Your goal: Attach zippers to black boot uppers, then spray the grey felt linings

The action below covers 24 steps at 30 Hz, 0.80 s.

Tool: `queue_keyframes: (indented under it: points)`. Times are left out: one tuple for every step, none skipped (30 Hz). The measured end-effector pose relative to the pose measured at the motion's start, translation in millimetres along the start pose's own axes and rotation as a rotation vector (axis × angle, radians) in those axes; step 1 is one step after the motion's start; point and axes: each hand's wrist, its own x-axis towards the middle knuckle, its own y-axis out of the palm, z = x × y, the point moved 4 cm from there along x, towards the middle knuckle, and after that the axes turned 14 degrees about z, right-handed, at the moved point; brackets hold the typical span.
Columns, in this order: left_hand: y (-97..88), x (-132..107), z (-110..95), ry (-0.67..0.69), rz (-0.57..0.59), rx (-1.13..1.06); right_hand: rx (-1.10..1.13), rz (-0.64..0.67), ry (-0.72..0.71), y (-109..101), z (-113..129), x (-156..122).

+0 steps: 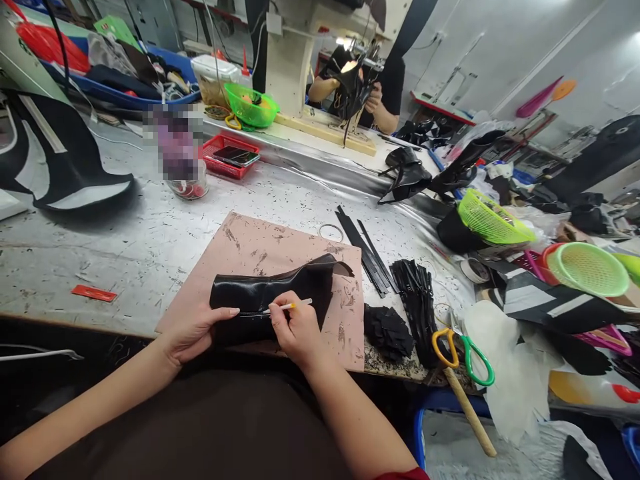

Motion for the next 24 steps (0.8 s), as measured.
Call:
queue_keyframes:
  points:
    - [-0.2, -0.3, 0.7, -0.011, -0.005, -0.005, -0.034, -0.007, 0.001, 0.2, -1.4, -0.2]
    - [-0.3, -0.5, 1.2, -0.024, -0.01, -0.009, -0.046, -0.012, -0.003, -0.1, -2.2, -0.5]
    - [-0.4, -0.7, 1.6, -0.037, -0.014, -0.012, -0.044, -0.013, -0.01, -0.3, -2.2, -0.9]
    - [-0.5, -0.8, 1.6, -0.046, -0.018, -0.015, -0.039, -0.008, -0.022, -0.2, -1.6, -1.1]
    - [-0.6, -0.8, 1.5, -0.051, -0.023, -0.018, -0.036, -0.001, -0.035, 0.2, -0.5, -1.1]
    - [-0.5, -0.7, 1.4, -0.056, -0.027, -0.022, -0.038, 0.008, -0.048, 0.9, 0.8, -1.0]
    - [-0.5, -0.5, 1.3, -0.062, -0.031, -0.026, -0.043, 0.015, -0.057, 1.8, 1.9, -0.7]
    - [-0.4, -0.3, 1.1, -0.063, -0.036, -0.03, -0.05, 0.023, -0.063, 2.7, 2.6, -0.4]
    - [-0.3, 0.0, 0.8, -0.061, -0.041, -0.033, -0.057, 0.026, -0.066, 3.6, 2.9, 0.0]
    - [-0.2, 0.3, 0.7, -0.058, -0.045, -0.036, -0.065, 0.027, -0.067, 4.2, 2.9, 0.4]
    - [0.0, 0.6, 0.7, -0.056, -0.045, -0.04, -0.072, 0.027, -0.068, 4.7, 2.7, 0.7]
    - [0.2, 0.8, 0.7, -0.054, -0.042, -0.044, -0.079, 0.025, -0.071, 5.0, 2.5, 0.9]
    - [0.5, 0.9, 0.9, -0.054, -0.037, -0.048, -0.086, 0.023, -0.077, 5.1, 2.5, 1.0]
    - [0.6, 0.9, 1.2, -0.059, -0.031, -0.052, -0.094, 0.022, -0.083, 5.2, 2.5, 1.0]
    - [0.4, 0.8, 1.6, -0.064, -0.028, -0.055, -0.101, 0.022, -0.089, 5.3, 2.7, 1.0]
    - [0.1, 0.6, 1.8, -0.064, -0.029, -0.055, -0.108, 0.025, -0.093, 5.4, 2.8, 1.0]
    - [-0.6, 0.4, 1.9, -0.061, -0.034, -0.053, -0.112, 0.03, -0.094, 5.6, 3.0, 0.9]
    - [-1.2, 0.2, 2.1, -0.059, -0.039, -0.052, -0.113, 0.034, -0.092, 5.7, 3.0, 0.8]
    - [-1.7, 0.2, 2.5, -0.059, -0.04, -0.053, -0.111, 0.034, -0.088, 5.6, 3.0, 0.7]
    - [-2.1, 0.3, 2.9, -0.061, -0.04, -0.056, -0.109, 0.03, -0.082, 5.5, 3.0, 0.6]
    - [-2.3, 0.4, 3.3, -0.063, -0.039, -0.059, -0.106, 0.026, -0.078, 5.3, 3.1, 0.5]
    - [-2.5, 0.7, 3.7, -0.065, -0.037, -0.061, -0.105, 0.023, -0.076, 5.2, 3.4, 0.4]
    - [-2.5, 1.0, 4.0, -0.063, -0.035, -0.062, -0.105, 0.025, -0.075, 5.3, 3.7, 0.4]
    - [-2.5, 1.2, 4.0, -0.057, -0.034, -0.061, -0.107, 0.03, -0.075, 5.5, 4.0, 0.4]
